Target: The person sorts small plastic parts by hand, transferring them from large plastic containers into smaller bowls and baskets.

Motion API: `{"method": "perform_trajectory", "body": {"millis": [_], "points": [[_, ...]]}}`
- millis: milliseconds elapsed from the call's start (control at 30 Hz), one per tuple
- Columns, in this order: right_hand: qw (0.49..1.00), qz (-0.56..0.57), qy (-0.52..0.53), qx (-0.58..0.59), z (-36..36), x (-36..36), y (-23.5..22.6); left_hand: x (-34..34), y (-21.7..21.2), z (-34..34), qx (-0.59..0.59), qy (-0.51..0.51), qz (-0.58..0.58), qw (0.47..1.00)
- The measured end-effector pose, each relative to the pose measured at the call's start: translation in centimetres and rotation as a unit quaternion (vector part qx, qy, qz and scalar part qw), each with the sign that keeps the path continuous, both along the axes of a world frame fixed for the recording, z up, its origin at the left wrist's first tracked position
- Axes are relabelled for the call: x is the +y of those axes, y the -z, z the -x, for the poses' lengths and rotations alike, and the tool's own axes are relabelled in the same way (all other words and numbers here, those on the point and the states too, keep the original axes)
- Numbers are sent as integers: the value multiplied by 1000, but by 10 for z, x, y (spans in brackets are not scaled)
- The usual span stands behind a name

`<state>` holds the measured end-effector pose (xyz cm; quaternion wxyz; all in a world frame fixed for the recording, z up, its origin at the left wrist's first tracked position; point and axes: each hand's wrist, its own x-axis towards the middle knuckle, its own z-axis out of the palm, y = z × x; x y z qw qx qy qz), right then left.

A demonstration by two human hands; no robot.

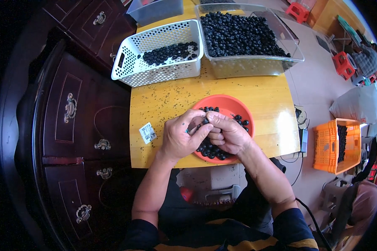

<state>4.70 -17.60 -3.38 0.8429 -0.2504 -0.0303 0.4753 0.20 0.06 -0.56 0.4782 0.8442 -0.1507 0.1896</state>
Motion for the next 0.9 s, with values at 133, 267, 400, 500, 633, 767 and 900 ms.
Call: {"method": "perform_trajectory", "body": {"millis": [133, 267, 400, 500, 633, 767, 900], "points": [[1000, 8, -6, -2, -1, 1, 2, 2, -6, 3, 48, 1, 15, 999], [999, 45, 7, -18, 0, 5, -3, 3, 0, 2, 48, -4, 52, 997], [996, 81, 33, 10, -9, 2, 3, 9, -18, -4, 69, -39, -12, 997], [994, 61, 81, 44, -15, -9, 7, 23, -64, -35, 132, -127, -174, 968], [994, -8, 85, 67, -21, -12, 10, 50, -103, -81, -39, -289, -227, 929], [979, -58, 134, 142, -21, -16, 7, 32, -81, -47, -13, -207, -117, 971], [976, -119, 121, 138, -16, -13, 2, -9, -51, 1, 98, -68, -90, 989]]}}
